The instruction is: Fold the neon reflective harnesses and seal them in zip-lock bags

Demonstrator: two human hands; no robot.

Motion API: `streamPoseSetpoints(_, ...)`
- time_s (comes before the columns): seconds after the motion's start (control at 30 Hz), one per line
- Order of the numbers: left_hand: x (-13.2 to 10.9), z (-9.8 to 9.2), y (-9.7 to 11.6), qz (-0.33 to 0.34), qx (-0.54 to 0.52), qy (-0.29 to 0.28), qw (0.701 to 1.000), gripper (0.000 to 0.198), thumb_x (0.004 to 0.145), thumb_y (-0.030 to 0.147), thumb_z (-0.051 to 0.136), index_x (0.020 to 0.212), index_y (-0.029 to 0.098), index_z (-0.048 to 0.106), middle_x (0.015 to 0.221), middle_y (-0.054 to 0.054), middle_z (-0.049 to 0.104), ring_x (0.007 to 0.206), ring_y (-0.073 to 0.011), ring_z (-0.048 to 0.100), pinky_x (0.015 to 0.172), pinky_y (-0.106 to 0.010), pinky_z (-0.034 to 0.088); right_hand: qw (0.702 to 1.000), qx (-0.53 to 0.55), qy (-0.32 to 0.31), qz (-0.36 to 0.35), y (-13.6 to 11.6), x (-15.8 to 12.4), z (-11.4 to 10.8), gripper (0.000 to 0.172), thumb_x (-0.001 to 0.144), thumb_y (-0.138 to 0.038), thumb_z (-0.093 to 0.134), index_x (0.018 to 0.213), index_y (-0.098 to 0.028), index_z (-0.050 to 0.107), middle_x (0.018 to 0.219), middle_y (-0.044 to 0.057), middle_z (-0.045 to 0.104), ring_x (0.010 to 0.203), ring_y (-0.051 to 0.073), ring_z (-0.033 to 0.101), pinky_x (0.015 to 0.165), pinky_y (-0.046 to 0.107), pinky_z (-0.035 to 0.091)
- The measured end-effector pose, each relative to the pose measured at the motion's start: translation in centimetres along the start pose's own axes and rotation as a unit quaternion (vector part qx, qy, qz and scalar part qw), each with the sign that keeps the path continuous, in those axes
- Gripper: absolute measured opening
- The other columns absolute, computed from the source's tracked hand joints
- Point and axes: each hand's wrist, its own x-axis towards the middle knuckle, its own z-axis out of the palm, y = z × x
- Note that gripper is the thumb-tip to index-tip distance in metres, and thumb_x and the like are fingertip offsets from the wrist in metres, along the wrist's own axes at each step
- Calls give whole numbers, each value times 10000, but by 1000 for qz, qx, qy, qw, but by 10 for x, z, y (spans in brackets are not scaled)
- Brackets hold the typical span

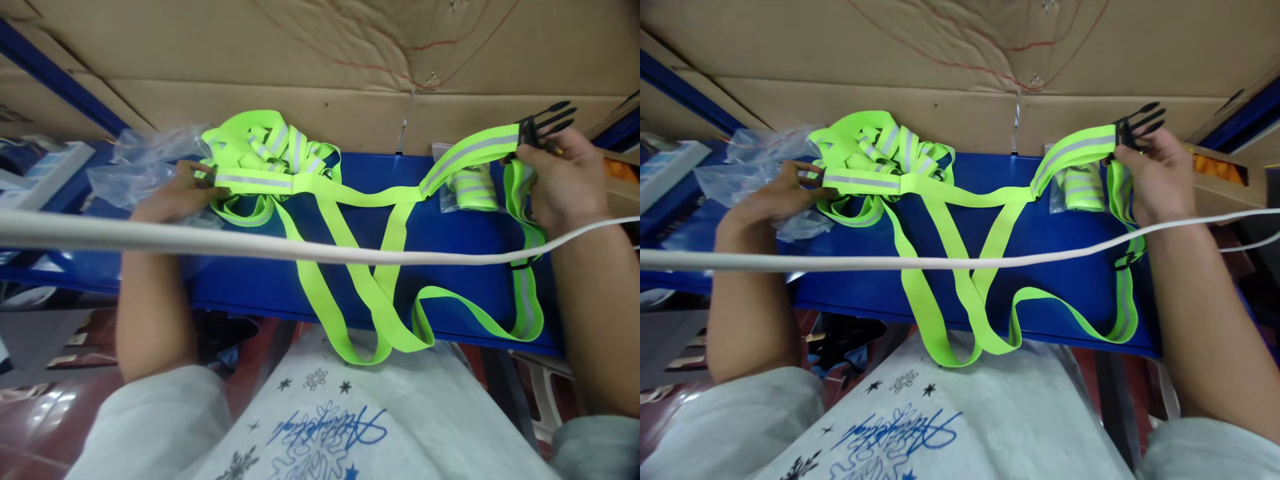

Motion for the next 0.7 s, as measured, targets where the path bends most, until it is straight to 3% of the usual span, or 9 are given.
streamPoseSetpoints(0.07,-5,-5,7,-29,-66,13,997,1092,839,684,778,1639,123,289,1523,-212,573,1211,-277,659,1010,-458,590,999,-22,17,-24,-2,-2,3,226,800,-32,691,947,-204,693,1149,38,773,1081,221,764,1036,493,586)
streamPoseSetpoints(0.17,-22,-18,21,-13,-189,-14,982,1203,707,692,903,1660,168,390,1611,-214,525,1404,-377,576,1222,-591,459,997,-47,28,-48,-2,-1,3,345,778,-10,673,1041,-217,758,1234,25,786,1208,210,745,1132,444,547)
streamPoseSetpoints(0.23,-35,-27,29,19,-228,-59,972,1386,560,825,930,1685,217,393,1636,-203,523,1460,-408,541,1293,-597,388,997,-44,46,-44,-1,2,1,388,752,18,655,1044,-213,766,1215,23,793,1204,202,748,1147,424,538)
streamPoseSetpoints(0.3,-44,-31,32,41,-239,-96,965,1607,400,912,926,1736,301,277,1668,-181,502,1492,-403,522,1312,-558,385,998,-20,63,-25,0,4,2,378,737,32,616,1003,-200,750,1189,32,795,1158,195,762,1143,422,544)
streamPoseSetpoints(0.33,-46,-32,32,46,-241,-107,964,1650,385,942,903,1751,332,208,1680,-173,490,1498,-393,522,1311,-544,391,998,-9,67,-19,0,4,3,367,735,32,599,988,-194,738,1191,41,792,1138,192,766,1137,421,550)
streamPoseSetpoints(0.4,-46,-28,31,42,-218,-115,968,1554,516,992,811,1758,358,126,1677,-164,498,1465,-364,566,1290,-552,417,997,-5,73,-10,0,4,6,351,747,16,576,996,-190,714,1200,58,781,1080,196,772,1086,438,584)
streamPoseSetpoints(0.5,-41,-21,29,28,-162,-112,980,1402,683,927,764,1754,299,113,1592,-185,582,1336,-327,658,1209,-562,497,995,-40,85,-38,0,3,9,375,783,-24,533,1077,-198,687,1195,73,760,1003,219,767,942,465,632)
streamPoseSetpoints(0.6,-41,-16,27,42,-167,-116,978,1507,589,754,917,1734,270,67,1484,-204,655,1200,-284,703,1033,-462,615,986,-90,96,-106,4,5,8,432,806,-51,496,1167,-215,667,1223,81,735,1022,226,752,889,450,635)
streamPoseSetpoints(0.7,-43,-12,27,48,-168,-121,977,1525,494,664,960,1683,255,97,1435,-211,663,1128,-267,713,883,-395,651,981,-113,91,-131,12,9,5,460,851,-93,498,1262,-240,642,1229,81,703,944,216,746,822,442,642)
